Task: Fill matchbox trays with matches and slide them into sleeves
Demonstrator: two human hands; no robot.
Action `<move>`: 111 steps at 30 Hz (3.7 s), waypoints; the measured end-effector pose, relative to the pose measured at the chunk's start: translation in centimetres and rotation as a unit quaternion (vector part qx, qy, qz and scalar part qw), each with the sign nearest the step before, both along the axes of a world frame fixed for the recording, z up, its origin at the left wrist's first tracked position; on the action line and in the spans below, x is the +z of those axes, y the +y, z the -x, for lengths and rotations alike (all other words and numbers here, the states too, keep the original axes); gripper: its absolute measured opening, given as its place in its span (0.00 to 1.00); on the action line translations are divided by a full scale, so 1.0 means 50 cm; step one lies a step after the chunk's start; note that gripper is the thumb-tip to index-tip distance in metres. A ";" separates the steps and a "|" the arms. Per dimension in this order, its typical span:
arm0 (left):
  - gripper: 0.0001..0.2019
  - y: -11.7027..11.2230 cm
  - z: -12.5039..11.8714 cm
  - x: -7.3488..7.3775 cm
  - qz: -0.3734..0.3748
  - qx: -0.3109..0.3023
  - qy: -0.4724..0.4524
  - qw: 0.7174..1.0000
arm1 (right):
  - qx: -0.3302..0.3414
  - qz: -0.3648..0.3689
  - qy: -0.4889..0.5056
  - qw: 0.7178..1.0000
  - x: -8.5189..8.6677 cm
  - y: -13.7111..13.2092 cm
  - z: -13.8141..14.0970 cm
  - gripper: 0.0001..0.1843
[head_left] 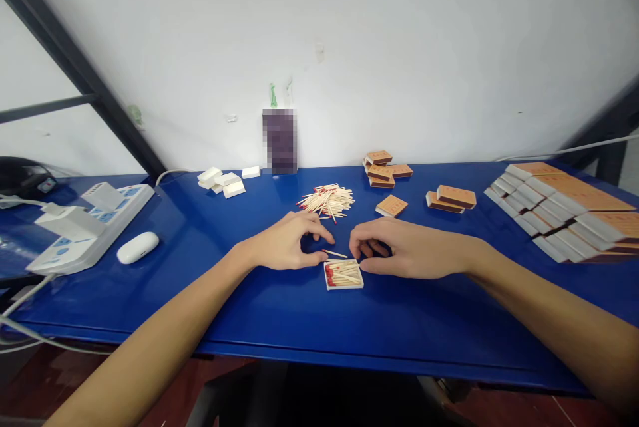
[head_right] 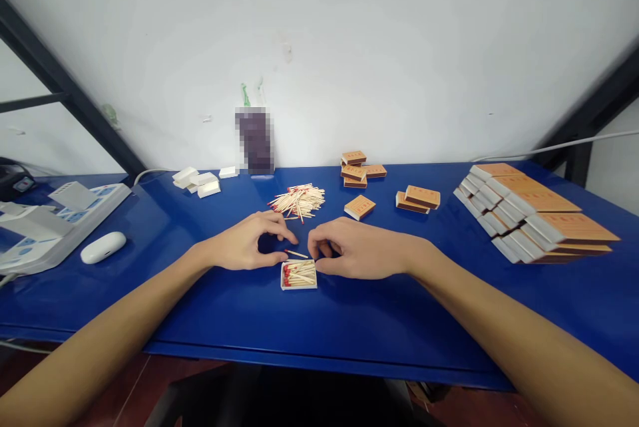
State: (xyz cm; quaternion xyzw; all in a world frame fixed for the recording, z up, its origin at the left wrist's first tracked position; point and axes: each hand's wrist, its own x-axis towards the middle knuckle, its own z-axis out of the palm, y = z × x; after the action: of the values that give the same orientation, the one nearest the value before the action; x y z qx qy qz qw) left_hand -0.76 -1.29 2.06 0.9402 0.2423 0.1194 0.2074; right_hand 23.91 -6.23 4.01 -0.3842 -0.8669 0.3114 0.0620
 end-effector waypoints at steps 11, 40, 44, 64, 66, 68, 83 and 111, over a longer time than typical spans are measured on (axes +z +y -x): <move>0.05 -0.012 -0.010 0.008 0.016 -0.035 0.018 0.999 | 0.014 -0.030 0.019 0.999 -0.003 -0.001 0.001 0.08; 0.12 -0.015 -0.003 0.005 -0.210 0.048 0.174 0.961 | -0.011 -0.107 0.018 0.994 -0.008 -0.028 0.036 0.05; 0.10 -0.017 -0.007 0.011 -0.255 0.040 0.196 0.946 | 0.003 -0.104 0.009 0.995 -0.007 -0.029 0.032 0.16; 0.03 -0.050 -0.035 0.012 -0.054 0.002 0.003 0.999 | -0.047 -0.157 0.031 0.986 -0.063 0.004 0.042 0.13; 0.03 -0.051 -0.040 0.004 -0.048 0.013 0.004 0.999 | -0.051 -0.159 0.031 0.985 -0.066 0.004 0.042 0.13; 0.03 -0.052 -0.043 0.000 -0.042 0.028 -0.002 0.999 | -0.055 -0.162 0.032 0.985 -0.067 0.004 0.041 0.14; 0.09 -0.027 -0.026 -0.013 -0.136 0.073 -0.082 0.985 | -0.046 -0.155 0.016 0.987 -0.055 -0.001 0.040 0.15; 0.09 0.016 -0.005 -0.033 -0.149 0.150 0.071 0.975 | -0.047 -0.311 -0.062 0.947 -0.094 0.086 0.031 0.14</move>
State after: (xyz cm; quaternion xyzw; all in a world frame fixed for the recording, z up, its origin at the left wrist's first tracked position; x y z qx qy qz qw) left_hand -0.54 -0.47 0.39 0.9196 0.3743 0.1166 0.0263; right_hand 22.35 -1.94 -0.71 -0.4047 -0.9038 -0.0009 0.1391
